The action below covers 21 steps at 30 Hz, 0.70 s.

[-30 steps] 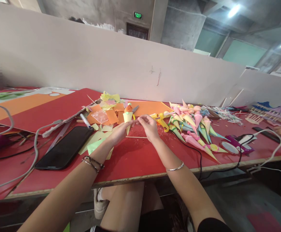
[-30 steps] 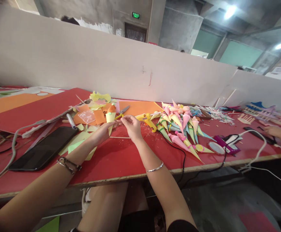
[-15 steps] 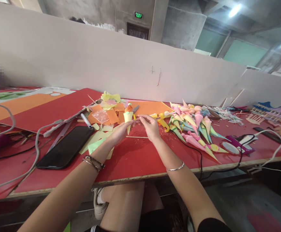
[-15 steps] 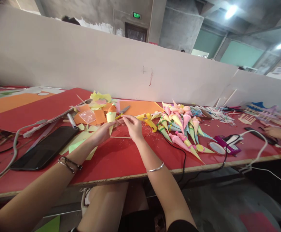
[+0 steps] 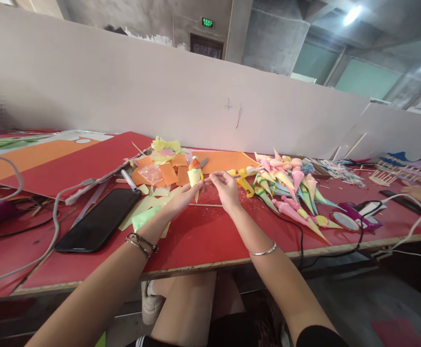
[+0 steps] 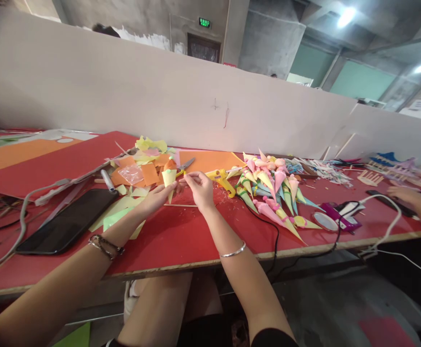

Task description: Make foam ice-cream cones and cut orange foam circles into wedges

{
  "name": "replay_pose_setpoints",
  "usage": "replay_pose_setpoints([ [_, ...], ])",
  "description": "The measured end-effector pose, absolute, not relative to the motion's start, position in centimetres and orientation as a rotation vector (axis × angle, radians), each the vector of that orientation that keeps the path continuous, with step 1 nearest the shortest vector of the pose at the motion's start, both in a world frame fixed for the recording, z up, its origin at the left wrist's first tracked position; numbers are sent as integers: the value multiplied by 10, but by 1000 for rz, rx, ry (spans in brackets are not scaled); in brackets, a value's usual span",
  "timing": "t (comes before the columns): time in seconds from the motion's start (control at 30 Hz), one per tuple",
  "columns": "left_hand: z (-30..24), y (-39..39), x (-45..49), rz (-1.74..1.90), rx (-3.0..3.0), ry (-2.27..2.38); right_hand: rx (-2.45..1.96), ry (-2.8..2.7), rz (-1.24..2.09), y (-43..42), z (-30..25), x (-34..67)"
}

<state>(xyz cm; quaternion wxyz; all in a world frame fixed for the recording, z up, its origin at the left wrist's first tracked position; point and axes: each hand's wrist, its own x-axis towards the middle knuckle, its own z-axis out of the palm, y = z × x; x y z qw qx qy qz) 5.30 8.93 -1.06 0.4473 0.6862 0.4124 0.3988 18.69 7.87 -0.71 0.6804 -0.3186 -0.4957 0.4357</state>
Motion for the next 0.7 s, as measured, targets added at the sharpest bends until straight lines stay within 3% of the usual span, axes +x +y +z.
replay_pose_setpoints([
  [0.7,-4,78,55,751,1865,1032,-734,-1059,844,80,-6,188],
])
